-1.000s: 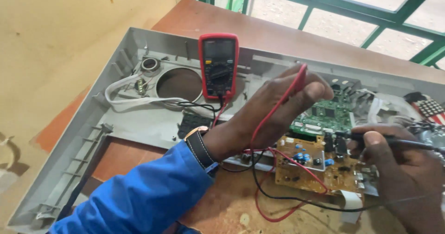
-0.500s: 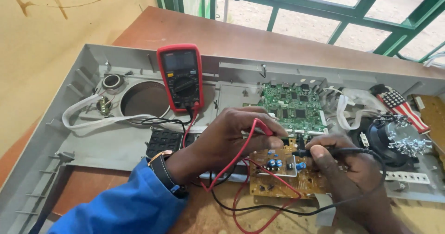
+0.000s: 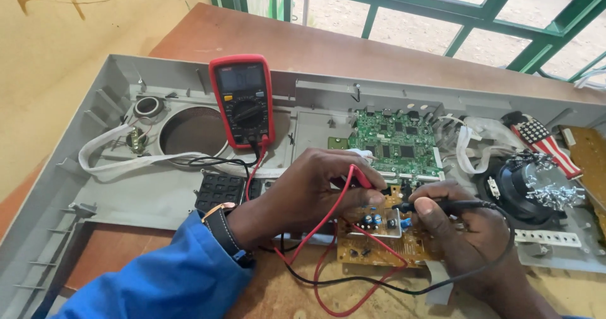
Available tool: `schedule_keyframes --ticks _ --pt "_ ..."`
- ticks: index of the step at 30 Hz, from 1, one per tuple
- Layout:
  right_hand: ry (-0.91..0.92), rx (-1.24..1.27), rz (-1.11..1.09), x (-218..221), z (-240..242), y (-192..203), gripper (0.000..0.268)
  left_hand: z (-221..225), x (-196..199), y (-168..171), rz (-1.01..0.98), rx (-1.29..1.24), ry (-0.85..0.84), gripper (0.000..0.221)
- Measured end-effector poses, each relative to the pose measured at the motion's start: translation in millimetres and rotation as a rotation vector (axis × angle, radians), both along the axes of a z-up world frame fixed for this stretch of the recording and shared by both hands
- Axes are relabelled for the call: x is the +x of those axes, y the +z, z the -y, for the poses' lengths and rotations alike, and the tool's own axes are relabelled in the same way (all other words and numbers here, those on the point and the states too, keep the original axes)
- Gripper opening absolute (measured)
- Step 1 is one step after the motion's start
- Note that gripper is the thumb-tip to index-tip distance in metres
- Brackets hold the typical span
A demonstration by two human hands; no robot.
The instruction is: Measuring voltage on a circuit board using a multimeter and adjusting components with a screwdriver.
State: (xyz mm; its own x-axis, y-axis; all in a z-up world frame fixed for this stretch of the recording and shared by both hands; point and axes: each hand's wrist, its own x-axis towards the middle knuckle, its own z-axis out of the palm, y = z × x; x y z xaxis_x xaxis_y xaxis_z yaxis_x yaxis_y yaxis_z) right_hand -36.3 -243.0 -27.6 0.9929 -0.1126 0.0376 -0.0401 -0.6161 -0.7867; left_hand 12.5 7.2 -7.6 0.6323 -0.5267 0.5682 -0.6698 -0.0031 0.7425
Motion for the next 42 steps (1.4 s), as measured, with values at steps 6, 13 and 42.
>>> schedule_keyframes --ticks 6,13,42 --pt "-0.048 0.035 -0.056 -2 -3 2 0.026 1 -1 -2 0.026 -0.008 0.016 0.025" --pt "0.047 0.008 0.058 1 1 -3 0.028 1 2 -7 0.051 0.014 -0.007 0.022" --pt "0.146 -0.138 0.115 9 6 -3 0.034 4 3 -9 0.042 -0.017 -0.018 0.017"
